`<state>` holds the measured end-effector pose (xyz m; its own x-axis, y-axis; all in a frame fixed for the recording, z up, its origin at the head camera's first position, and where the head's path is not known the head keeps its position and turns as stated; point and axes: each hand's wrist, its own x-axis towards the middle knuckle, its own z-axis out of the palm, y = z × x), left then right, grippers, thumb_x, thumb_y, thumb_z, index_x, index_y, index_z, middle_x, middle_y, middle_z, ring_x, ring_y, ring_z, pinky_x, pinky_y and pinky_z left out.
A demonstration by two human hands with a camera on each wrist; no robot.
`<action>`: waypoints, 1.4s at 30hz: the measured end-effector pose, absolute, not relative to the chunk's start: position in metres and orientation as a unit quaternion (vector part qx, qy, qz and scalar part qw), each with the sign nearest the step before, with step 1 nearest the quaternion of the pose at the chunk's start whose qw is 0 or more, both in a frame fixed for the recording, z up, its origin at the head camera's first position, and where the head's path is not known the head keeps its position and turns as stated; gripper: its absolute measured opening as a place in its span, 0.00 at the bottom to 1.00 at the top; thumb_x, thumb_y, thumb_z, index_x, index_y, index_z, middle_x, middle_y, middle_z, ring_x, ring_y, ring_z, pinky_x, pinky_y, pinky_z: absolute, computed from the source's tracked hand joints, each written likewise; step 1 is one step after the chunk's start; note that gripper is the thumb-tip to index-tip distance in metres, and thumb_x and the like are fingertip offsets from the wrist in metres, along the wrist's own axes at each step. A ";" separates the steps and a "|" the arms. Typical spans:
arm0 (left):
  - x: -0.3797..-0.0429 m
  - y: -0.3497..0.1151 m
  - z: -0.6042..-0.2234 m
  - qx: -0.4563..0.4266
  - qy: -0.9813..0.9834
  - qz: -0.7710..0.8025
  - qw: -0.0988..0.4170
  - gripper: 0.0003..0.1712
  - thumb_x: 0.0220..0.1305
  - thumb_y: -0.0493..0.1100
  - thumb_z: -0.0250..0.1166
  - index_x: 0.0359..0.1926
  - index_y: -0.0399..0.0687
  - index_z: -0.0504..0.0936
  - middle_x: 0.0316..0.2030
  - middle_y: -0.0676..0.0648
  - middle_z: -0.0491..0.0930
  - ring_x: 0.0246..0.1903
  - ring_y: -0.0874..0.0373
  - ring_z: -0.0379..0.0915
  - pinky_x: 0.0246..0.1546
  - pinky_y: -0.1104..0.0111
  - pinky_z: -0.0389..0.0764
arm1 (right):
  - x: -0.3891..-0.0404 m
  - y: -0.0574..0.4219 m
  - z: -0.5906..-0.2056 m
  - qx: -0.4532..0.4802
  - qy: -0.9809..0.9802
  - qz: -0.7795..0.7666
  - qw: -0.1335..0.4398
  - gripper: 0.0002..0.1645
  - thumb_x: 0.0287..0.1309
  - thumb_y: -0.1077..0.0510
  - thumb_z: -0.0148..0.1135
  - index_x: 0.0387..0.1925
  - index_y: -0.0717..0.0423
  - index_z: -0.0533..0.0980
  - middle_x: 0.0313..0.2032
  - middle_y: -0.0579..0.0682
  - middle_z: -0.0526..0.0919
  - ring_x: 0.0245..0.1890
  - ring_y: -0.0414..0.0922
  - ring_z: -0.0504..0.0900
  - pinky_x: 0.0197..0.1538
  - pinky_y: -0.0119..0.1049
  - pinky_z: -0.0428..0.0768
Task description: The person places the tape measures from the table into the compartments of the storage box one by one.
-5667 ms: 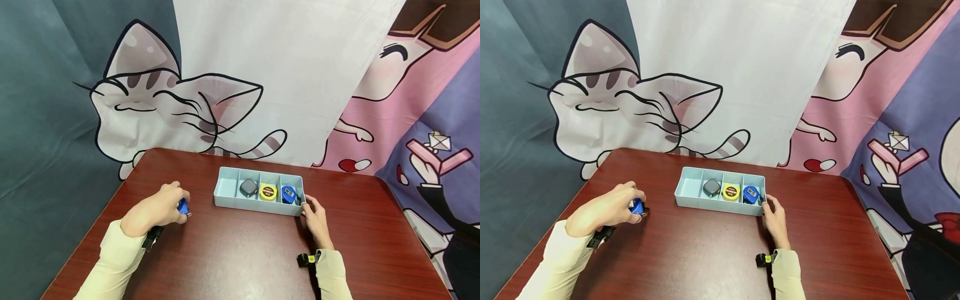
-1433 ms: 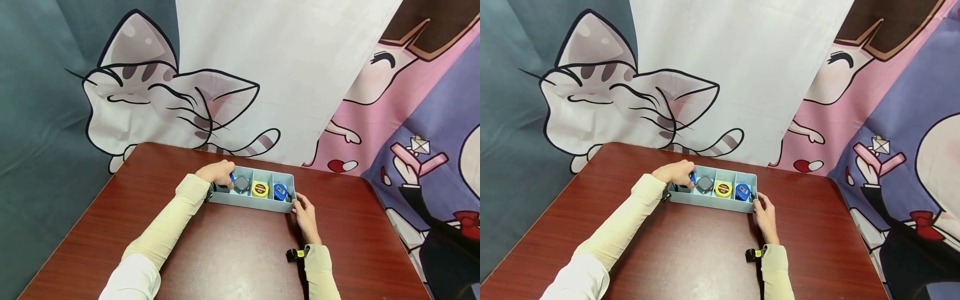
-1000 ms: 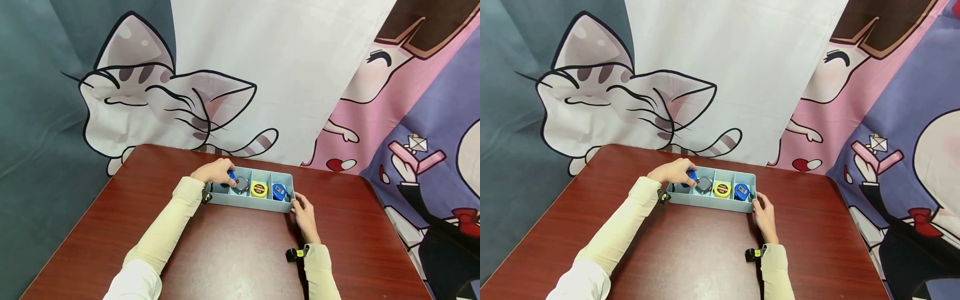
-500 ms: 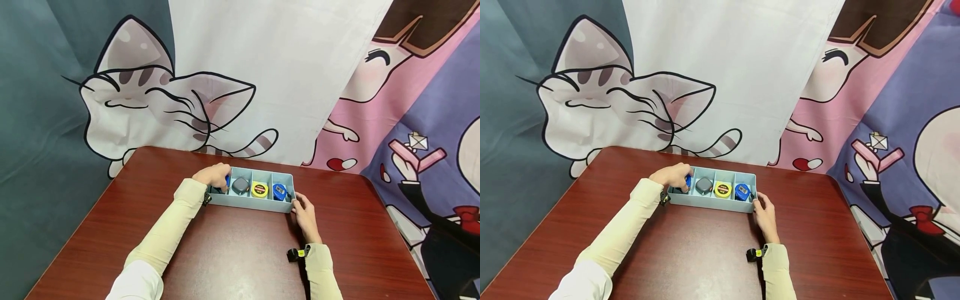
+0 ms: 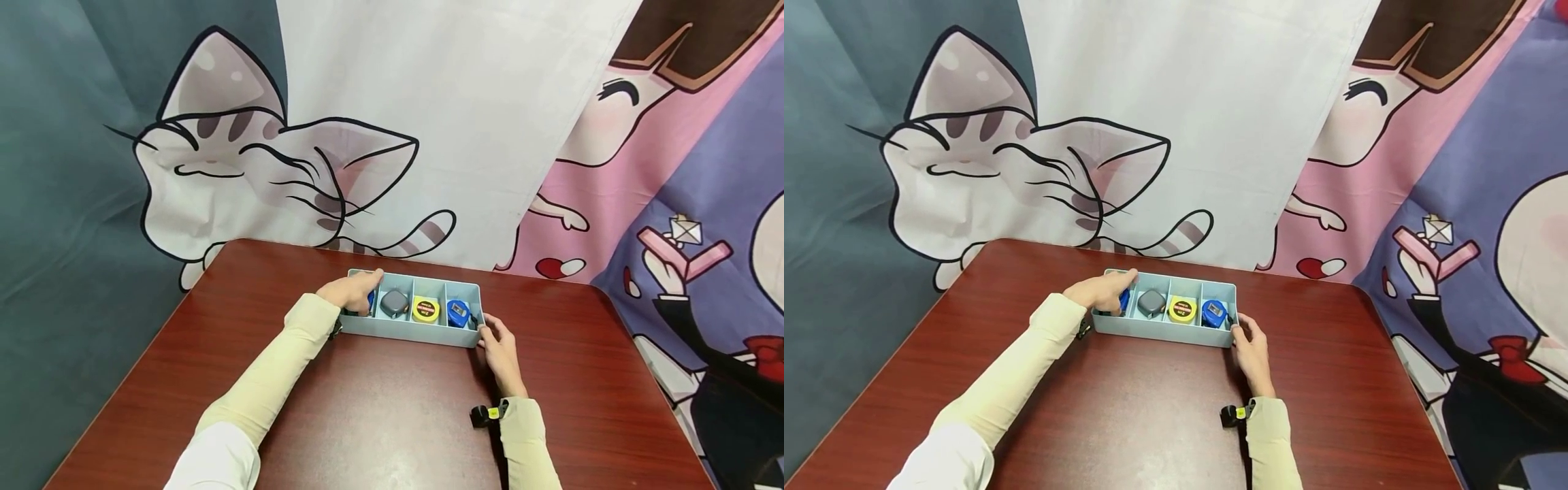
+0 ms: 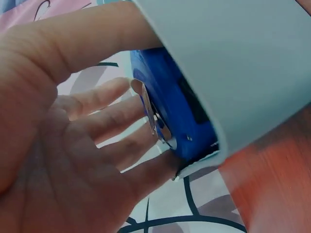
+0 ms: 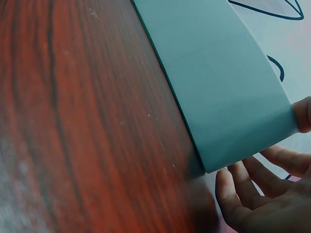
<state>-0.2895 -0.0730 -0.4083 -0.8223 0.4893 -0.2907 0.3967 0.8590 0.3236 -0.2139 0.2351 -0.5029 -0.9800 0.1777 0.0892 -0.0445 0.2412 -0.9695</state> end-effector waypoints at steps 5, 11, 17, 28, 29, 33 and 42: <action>-0.292 -0.075 -0.416 0.220 0.948 0.151 0.174 0.38 0.40 0.37 0.67 0.50 0.51 0.54 0.35 0.47 0.67 0.31 0.57 0.64 0.26 0.66 0.68 | -0.215 0.235 -0.504 -0.034 -0.785 0.610 0.101 0.20 0.55 0.55 0.48 0.49 0.57 0.67 0.43 0.58 0.71 0.36 0.44 0.71 0.38 0.44 0.72; -0.291 -0.074 -0.429 0.235 0.950 0.127 0.164 0.41 0.43 0.38 0.64 0.57 0.45 0.51 0.42 0.43 0.67 0.33 0.59 0.65 0.29 0.67 0.67 | -0.210 0.236 -0.506 -0.037 -0.786 0.609 0.098 0.20 0.55 0.55 0.48 0.49 0.58 0.67 0.43 0.59 0.71 0.36 0.44 0.72 0.37 0.42 0.73; -0.293 -0.070 -0.433 0.283 0.947 0.092 0.119 0.19 0.42 0.35 0.61 0.40 0.42 0.71 0.32 0.47 0.71 0.29 0.59 0.65 0.27 0.68 0.67 | -0.208 0.238 -0.503 -0.047 -0.786 0.609 0.096 0.20 0.55 0.54 0.48 0.49 0.56 0.68 0.43 0.58 0.71 0.36 0.44 0.71 0.38 0.45 0.71; -0.292 -0.071 -0.441 0.265 0.952 0.101 0.116 0.17 0.44 0.35 0.61 0.39 0.42 0.72 0.26 0.49 0.69 0.26 0.58 0.64 0.22 0.69 0.67 | -0.212 0.239 -0.515 -0.034 -0.795 0.597 0.105 0.22 0.55 0.48 0.48 0.50 0.52 0.67 0.44 0.54 0.71 0.38 0.44 0.71 0.37 0.37 0.73; -0.292 -0.071 -0.441 0.263 0.953 0.102 0.114 0.17 0.44 0.35 0.62 0.39 0.42 0.72 0.27 0.48 0.70 0.26 0.58 0.64 0.22 0.69 0.67 | -0.214 0.239 -0.516 -0.027 -0.795 0.596 0.109 0.22 0.55 0.48 0.47 0.50 0.53 0.67 0.43 0.54 0.71 0.38 0.44 0.71 0.36 0.36 0.73; -0.292 -0.074 -0.440 0.251 0.957 0.100 0.104 0.18 0.42 0.37 0.65 0.38 0.42 0.73 0.29 0.48 0.71 0.27 0.58 0.64 0.23 0.69 0.67 | -0.221 0.238 -0.517 -0.006 -0.788 0.604 0.118 0.21 0.55 0.51 0.47 0.49 0.55 0.67 0.42 0.58 0.71 0.37 0.45 0.72 0.34 0.36 0.73; -0.286 -0.082 -0.440 0.281 0.953 0.105 0.039 0.18 0.38 0.40 0.67 0.34 0.40 0.75 0.27 0.49 0.68 0.30 0.57 0.63 0.29 0.69 0.66 | -0.221 0.234 -0.516 -0.014 -0.790 0.603 0.111 0.21 0.54 0.49 0.48 0.48 0.52 0.68 0.42 0.54 0.72 0.38 0.44 0.72 0.35 0.36 0.73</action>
